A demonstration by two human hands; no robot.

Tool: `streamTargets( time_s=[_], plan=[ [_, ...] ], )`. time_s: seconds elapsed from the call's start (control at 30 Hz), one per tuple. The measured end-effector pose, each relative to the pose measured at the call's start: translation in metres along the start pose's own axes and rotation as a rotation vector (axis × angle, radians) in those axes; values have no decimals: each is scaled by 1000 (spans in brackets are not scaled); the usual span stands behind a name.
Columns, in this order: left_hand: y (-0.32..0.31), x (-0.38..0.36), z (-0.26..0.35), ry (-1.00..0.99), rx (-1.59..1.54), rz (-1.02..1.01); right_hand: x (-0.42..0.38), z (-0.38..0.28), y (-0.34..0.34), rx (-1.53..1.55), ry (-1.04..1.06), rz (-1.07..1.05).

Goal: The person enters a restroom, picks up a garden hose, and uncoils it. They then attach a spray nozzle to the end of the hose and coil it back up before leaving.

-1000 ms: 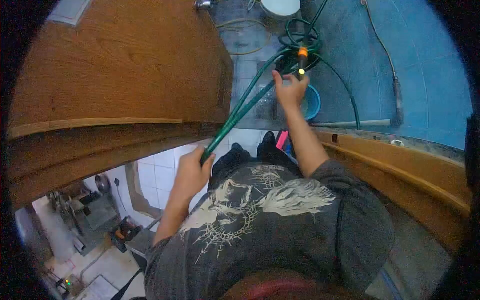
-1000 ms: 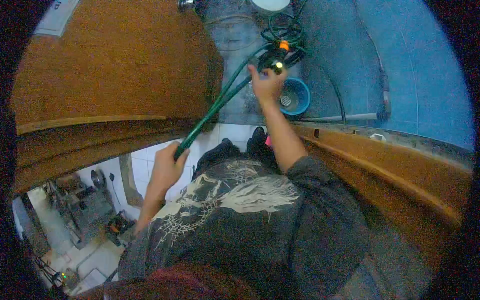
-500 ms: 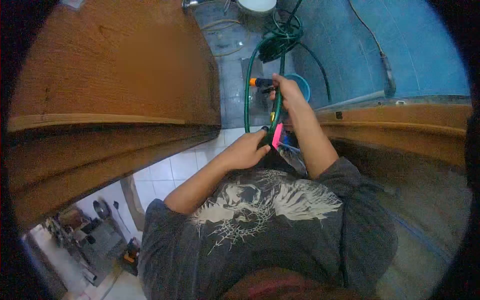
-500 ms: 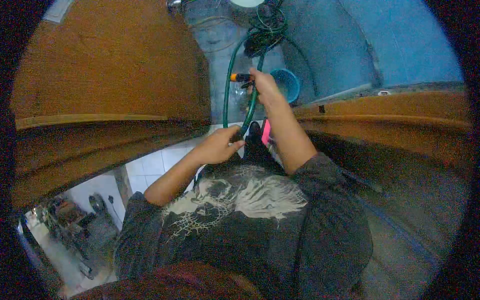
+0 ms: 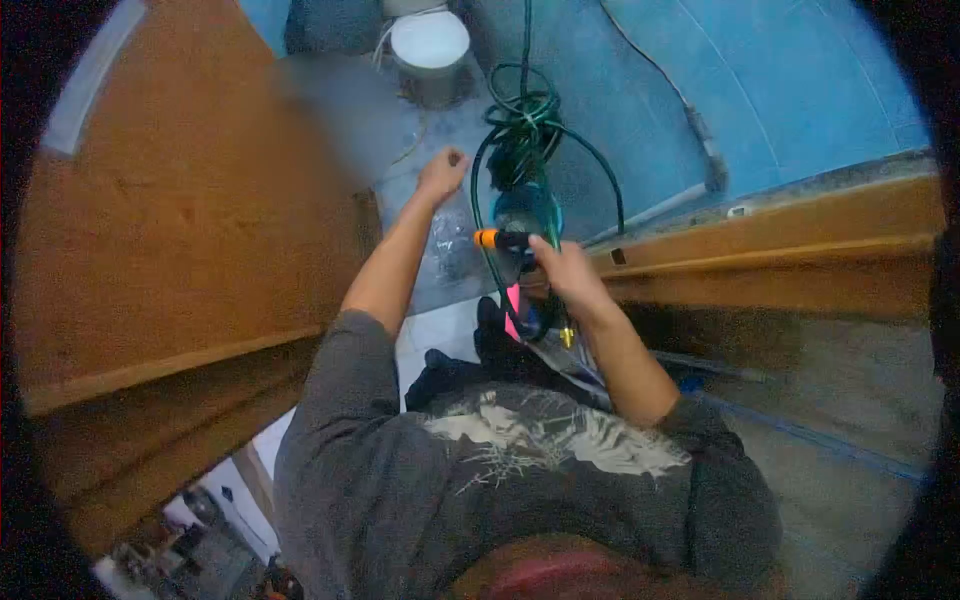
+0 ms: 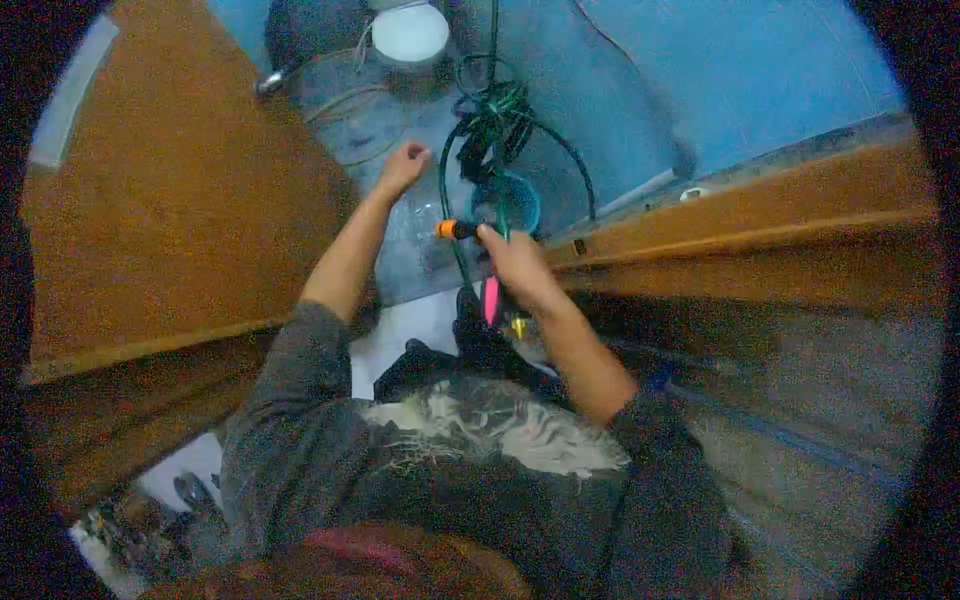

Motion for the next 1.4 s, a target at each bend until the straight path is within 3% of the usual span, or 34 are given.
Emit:
streamTargets(
  time_s=[0.03,0.1,0.17,0.23,0.3,0.4,0.5,0.63,0.8,0.93,0.97,1.0,1.03,1.07,1.1,1.13,1.2,1.3,1.4],
  plan=[
    [-25,27,-15,-27,43,30,-5,-3,5,16,14,-17],
    [-74,54,-32,-65,122,79,13,54,2,60,-19,4],
    [-96,54,-10,15,-89,37,-17,8,24,-163,50,14],
    [-163,86,4,100,-119,43,21,16,47,-204,38,-9],
    [-171,76,11,48,-57,72,33,54,44,-56,229,71],
    [-161,58,13,8,93,56,41,44,49,-89,144,11],
    [-145,27,-66,71,141,179,61,77,14,6,95,-79],
    [-98,-47,-91,148,223,242,77,69,9,-282,-46,-222],
    [-27,-173,-91,369,250,296,98,129,-32,-208,79,-165],
    [19,-278,-100,403,324,412,137,133,-38,-272,66,-180],
    [35,-312,-104,476,329,468,141,136,-42,-279,85,-177],
    [50,-352,-111,551,333,523,160,172,-61,-86,216,-90],
    [60,-409,-155,661,288,530,170,175,-61,-187,178,-55],
    [76,-452,-144,468,430,598,173,168,-57,-148,85,-85],
    [84,-506,-172,814,268,711,175,160,-51,-109,-12,-111],
    [106,-541,-166,974,167,663,184,160,-64,-128,30,-79],
    [109,-602,-143,1011,-358,862,204,187,-83,-158,100,-17],
    [116,-677,-168,1123,-1005,1087,169,151,-80,-162,63,61],
    [104,-723,-207,1334,-768,1378,170,154,-87,-88,17,41]
  ],
)
Point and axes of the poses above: each hand's wrist, its own x-axis towards the middle knuckle, its own y-axis out of the back of the hand, z = x × y, the point moved 2 cm from there along x, towards the middle knuckle, and after that the axes turned 13 degrees about z, right-handed, at the moved point
